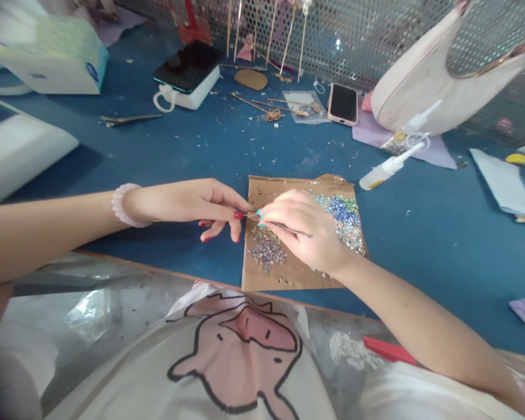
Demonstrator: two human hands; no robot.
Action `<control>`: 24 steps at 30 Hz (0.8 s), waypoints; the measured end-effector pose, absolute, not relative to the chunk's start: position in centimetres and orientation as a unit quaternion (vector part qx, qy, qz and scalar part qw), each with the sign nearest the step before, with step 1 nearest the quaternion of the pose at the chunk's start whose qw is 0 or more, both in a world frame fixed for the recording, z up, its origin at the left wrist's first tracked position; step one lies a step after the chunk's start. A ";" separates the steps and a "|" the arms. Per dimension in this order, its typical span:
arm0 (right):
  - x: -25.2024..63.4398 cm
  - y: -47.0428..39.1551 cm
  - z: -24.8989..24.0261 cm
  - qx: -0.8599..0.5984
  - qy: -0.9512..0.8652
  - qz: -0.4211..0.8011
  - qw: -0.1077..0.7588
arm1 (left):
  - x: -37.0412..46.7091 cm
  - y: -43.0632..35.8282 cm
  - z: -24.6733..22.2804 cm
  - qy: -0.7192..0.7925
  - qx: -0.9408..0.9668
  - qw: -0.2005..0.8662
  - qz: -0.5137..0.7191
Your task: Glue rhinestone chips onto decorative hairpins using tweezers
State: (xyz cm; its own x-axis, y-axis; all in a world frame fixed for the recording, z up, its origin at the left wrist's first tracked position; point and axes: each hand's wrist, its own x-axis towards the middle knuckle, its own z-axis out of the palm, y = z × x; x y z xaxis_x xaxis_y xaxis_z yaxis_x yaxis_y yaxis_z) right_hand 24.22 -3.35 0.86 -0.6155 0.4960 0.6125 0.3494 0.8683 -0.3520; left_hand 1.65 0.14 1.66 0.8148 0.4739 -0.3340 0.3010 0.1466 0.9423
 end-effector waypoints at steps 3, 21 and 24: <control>24.2 -3.4 0.8 -0.236 -0.894 0.096 0.369 | 1.7 0.1 1.8 0.297 0.654 0.693 0.059; 24.4 -3.7 0.8 -0.218 -0.887 0.063 0.403 | 2.0 -0.1 1.2 0.353 0.624 0.635 0.287; 24.4 -3.8 1.0 -0.225 -0.891 0.052 0.390 | 2.0 -0.2 1.3 0.350 0.606 0.644 0.309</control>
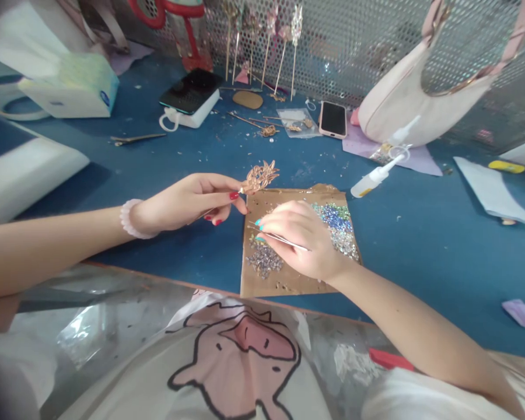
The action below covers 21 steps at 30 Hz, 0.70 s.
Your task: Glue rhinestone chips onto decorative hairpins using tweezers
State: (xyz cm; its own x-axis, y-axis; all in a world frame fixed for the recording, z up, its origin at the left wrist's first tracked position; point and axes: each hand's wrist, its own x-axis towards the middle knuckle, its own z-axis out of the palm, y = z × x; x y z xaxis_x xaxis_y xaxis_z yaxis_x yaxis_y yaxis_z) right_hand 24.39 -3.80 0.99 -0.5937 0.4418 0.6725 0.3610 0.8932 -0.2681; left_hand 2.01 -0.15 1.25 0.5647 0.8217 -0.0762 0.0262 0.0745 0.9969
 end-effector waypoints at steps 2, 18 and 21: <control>24.4 -3.9 1.1 -0.230 -0.895 0.052 0.379 | 2.0 -0.2 1.3 0.332 0.605 0.652 0.314; 24.3 -3.8 0.8 -0.238 -0.898 0.060 0.365 | 1.9 -0.8 1.4 0.308 0.613 0.650 0.327; 24.3 -3.8 0.8 -0.235 -0.900 0.058 0.363 | 1.9 -0.9 1.5 0.311 0.609 0.646 0.341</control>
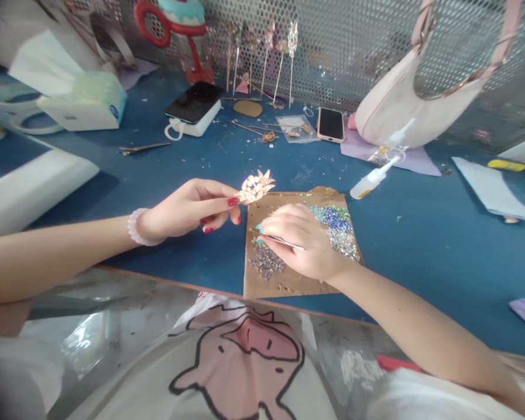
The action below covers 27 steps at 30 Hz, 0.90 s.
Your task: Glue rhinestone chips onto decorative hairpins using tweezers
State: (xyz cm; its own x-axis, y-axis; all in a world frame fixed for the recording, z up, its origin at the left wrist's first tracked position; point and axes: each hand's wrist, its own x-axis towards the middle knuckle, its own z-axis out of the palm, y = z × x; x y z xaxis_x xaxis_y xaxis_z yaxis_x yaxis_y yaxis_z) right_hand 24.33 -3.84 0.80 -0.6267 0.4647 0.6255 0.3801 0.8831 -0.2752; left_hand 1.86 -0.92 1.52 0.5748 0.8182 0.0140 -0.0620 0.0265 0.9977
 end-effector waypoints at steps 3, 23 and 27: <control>24.3 -3.9 0.8 -0.231 -0.903 0.054 0.359 | 1.8 -1.1 1.7 0.302 0.610 0.646 0.346; 24.3 -4.0 0.7 -0.229 -0.905 0.050 0.356 | 1.6 -1.3 1.9 0.304 0.619 0.648 0.323; 24.3 -3.9 0.6 -0.226 -0.904 0.047 0.361 | 1.6 -1.4 2.2 0.307 0.619 0.648 0.319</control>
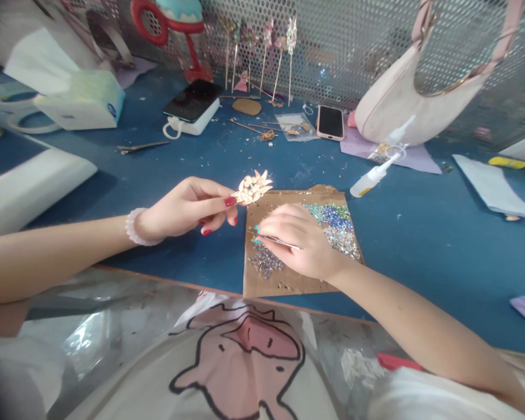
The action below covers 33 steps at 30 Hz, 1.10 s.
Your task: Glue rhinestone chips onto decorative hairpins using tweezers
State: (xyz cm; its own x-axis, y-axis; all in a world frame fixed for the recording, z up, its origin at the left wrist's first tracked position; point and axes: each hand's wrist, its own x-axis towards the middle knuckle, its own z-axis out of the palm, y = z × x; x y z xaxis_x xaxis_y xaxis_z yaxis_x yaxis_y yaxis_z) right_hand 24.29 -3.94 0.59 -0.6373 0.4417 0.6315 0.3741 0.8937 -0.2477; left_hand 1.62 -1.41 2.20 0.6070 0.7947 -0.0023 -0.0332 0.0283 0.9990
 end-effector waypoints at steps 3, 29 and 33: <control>24.3 -3.9 0.5 -0.220 -0.903 0.048 0.366 | 1.7 -1.5 2.3 0.307 0.621 0.648 0.317; 24.7 -4.0 0.7 -0.249 -0.864 0.012 0.437 | 2.7 -1.9 1.5 0.326 0.625 0.664 0.251; 24.8 -4.0 0.6 -0.262 -0.867 0.011 0.424 | 2.8 -2.1 1.5 0.340 0.613 0.668 0.249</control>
